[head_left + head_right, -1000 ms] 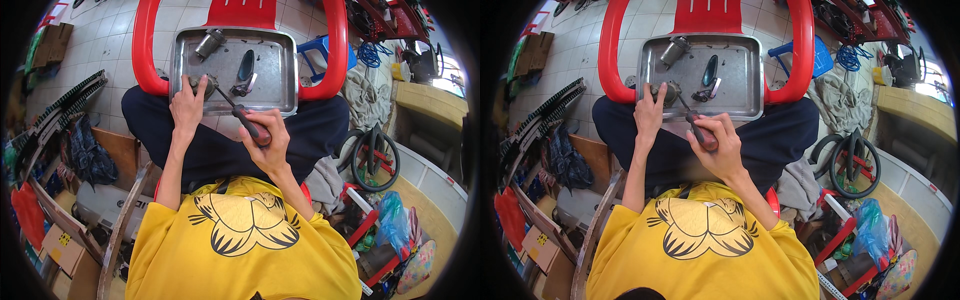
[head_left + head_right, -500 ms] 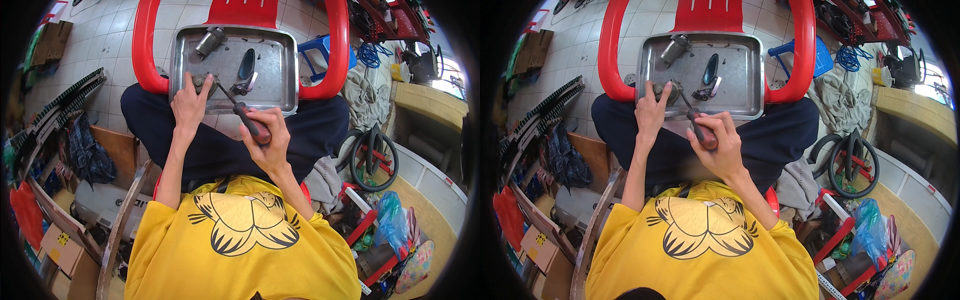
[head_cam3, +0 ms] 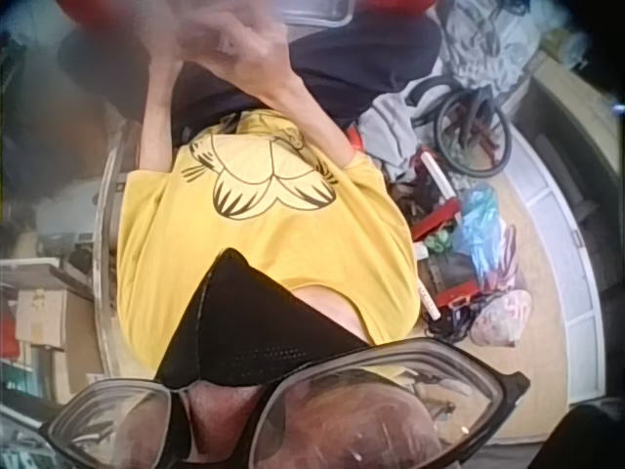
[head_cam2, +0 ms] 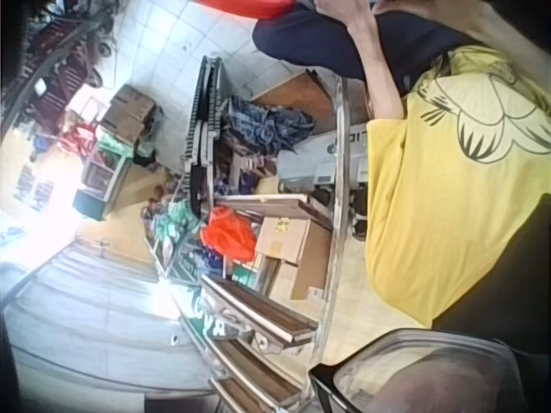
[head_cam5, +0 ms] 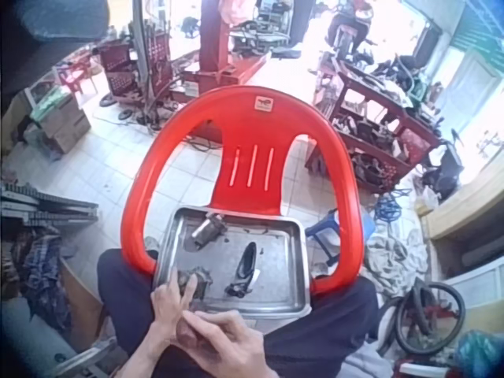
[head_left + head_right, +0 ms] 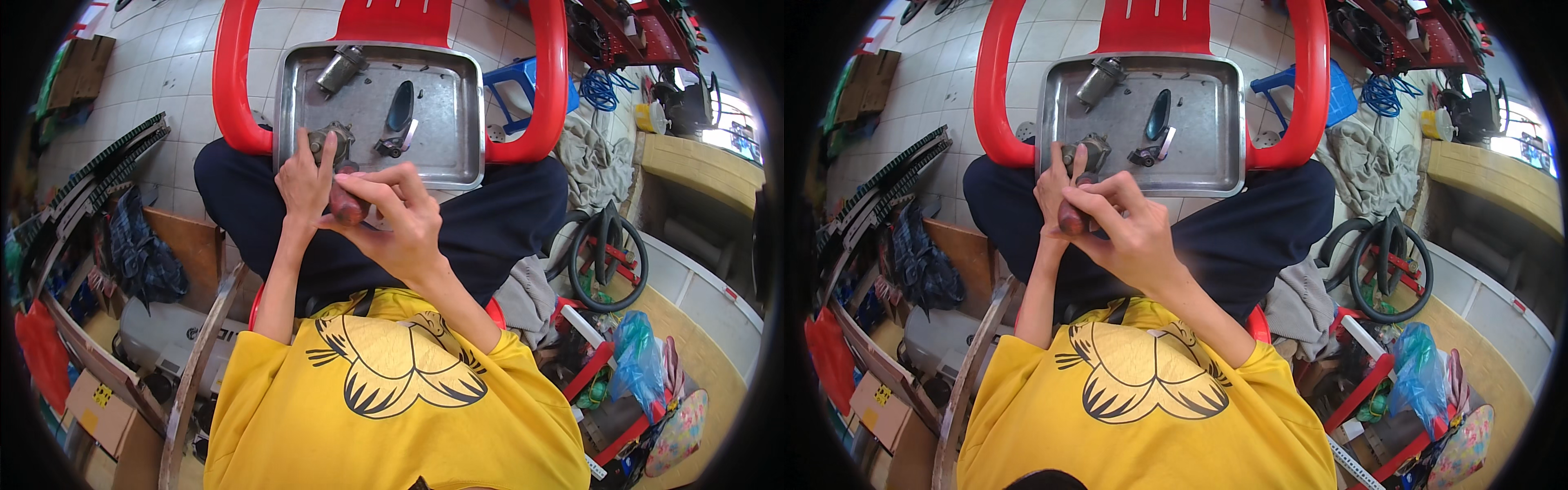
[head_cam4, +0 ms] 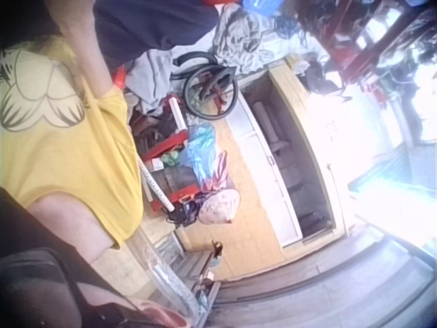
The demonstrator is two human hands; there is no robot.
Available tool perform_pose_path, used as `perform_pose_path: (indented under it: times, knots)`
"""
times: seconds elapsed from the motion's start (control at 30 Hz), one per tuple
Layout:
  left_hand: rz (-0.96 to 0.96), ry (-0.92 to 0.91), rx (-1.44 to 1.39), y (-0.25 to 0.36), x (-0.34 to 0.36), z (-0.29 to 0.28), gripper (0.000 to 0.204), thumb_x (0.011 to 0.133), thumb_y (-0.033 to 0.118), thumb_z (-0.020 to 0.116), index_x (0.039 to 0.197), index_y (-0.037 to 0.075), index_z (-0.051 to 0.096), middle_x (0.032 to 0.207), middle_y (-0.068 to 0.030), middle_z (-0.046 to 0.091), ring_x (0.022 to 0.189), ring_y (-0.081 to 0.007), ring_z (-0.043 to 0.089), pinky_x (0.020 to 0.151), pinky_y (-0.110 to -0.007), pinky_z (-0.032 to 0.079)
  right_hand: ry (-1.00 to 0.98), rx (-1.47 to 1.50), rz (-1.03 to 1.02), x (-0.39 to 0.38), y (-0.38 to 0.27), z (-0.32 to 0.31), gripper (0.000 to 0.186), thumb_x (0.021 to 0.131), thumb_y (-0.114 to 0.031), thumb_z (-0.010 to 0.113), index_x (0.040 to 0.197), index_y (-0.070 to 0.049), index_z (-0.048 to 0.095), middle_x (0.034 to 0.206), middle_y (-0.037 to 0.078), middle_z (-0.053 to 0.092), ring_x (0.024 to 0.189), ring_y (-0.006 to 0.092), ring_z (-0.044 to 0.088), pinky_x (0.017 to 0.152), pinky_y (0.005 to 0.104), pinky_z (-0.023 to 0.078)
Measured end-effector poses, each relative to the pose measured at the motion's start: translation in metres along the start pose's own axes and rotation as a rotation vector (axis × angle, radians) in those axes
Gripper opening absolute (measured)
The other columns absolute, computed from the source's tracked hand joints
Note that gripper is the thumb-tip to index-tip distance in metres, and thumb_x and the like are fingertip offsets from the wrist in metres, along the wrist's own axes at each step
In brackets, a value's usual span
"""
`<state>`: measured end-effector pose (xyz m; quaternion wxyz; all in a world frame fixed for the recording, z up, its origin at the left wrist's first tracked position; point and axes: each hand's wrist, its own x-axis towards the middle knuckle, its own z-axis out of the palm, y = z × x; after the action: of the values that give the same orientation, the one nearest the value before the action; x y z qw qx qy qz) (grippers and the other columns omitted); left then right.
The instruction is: The person uses a screwdriver to loosen and tighten screws on a mechanical part held over a metal tray.
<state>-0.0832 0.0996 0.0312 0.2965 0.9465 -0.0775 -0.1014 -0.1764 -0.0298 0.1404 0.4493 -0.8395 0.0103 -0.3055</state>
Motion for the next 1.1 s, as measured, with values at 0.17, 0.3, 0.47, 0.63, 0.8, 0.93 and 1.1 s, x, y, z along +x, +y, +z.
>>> perform_pose_path:
  times: [0.17,0.3,0.47,0.63,0.8,0.93,1.1]
  knots:
    - [-0.016,-0.012,0.029,-0.007,0.001,0.004,0.062,0.103,0.058,0.045,0.128,0.002,0.054,0.07,-0.0255,0.066,0.069,-0.0496,0.067,0.062,-0.058,0.051,-0.018,0.019,0.002,-0.003,-0.005,0.018,0.04,0.071,-0.023,0.094,0.101,-0.011,0.07,0.087,0.002,0.061,0.059,0.0151,0.062,0.052,0.0288,0.049]
    - [0.263,-0.091,0.324,-0.004,-0.016,-0.005,0.05,0.102,0.028,0.05,0.147,0.008,0.043,0.127,-0.0292,0.052,0.096,-0.0408,0.064,0.08,-0.048,0.052,0.0,-0.009,-0.093,0.002,-0.004,0.03,0.044,0.069,-0.02,0.096,0.105,-0.011,0.071,0.09,0.001,0.065,0.057,0.0099,0.064,0.05,0.0247,0.049]
    - [0.574,0.077,0.443,0.001,-0.023,-0.012,0.055,0.098,0.024,0.054,0.15,0.01,0.043,0.139,-0.0312,0.049,0.095,-0.0379,0.062,0.079,-0.044,0.049,0.02,0.003,-0.026,0.0,-0.005,0.036,0.044,0.072,-0.014,0.092,0.11,-0.01,0.071,0.102,0.003,0.069,0.066,0.0121,0.07,0.054,0.0258,0.052]
    - [0.345,0.26,0.126,-0.028,-0.004,0.02,0.049,0.101,0.049,0.056,0.12,0.004,0.058,0.078,-0.0265,0.064,0.062,-0.0435,0.065,0.053,-0.05,0.047,-0.036,0.104,0.002,0.003,-0.008,0.032,0.047,0.076,-0.003,0.084,0.119,-0.009,0.067,0.117,0.007,0.069,0.082,0.0198,0.073,0.065,0.0289,0.056]
    - [-0.011,0.056,-0.046,-0.009,0.004,0.01,0.051,0.106,0.051,0.048,0.114,0.002,0.058,0.062,-0.0244,0.061,0.064,-0.047,0.065,0.055,-0.053,0.047,-0.06,0.112,0.047,-0.002,-0.005,0.024,0.049,0.079,-0.001,0.081,0.124,-0.012,0.064,0.12,0.008,0.067,0.083,0.0218,0.072,0.068,0.0315,0.056]
    - [0.213,0.069,0.223,-0.022,-0.003,0.015,0.044,0.104,0.044,0.05,0.122,0.005,0.054,0.083,-0.0263,0.056,0.078,-0.0465,0.062,0.064,-0.051,0.046,-0.12,0.093,0.035,-0.003,-0.006,0.025,0.047,0.078,-0.008,0.085,0.12,-0.014,0.067,0.119,0.006,0.067,0.076,0.0193,0.071,0.066,0.0314,0.055]
    - [0.037,-0.414,0.411,0.006,-0.006,-0.005,0.062,0.099,0.022,0.051,0.158,0.01,0.038,0.154,-0.0347,0.039,0.126,-0.0452,0.055,0.098,-0.047,0.046,-0.09,0.122,0.066,-0.008,-0.001,0.027,0.047,0.077,-0.01,0.087,0.12,-0.016,0.069,0.119,0.006,0.067,0.076,0.0179,0.071,0.062,0.0276,0.054]
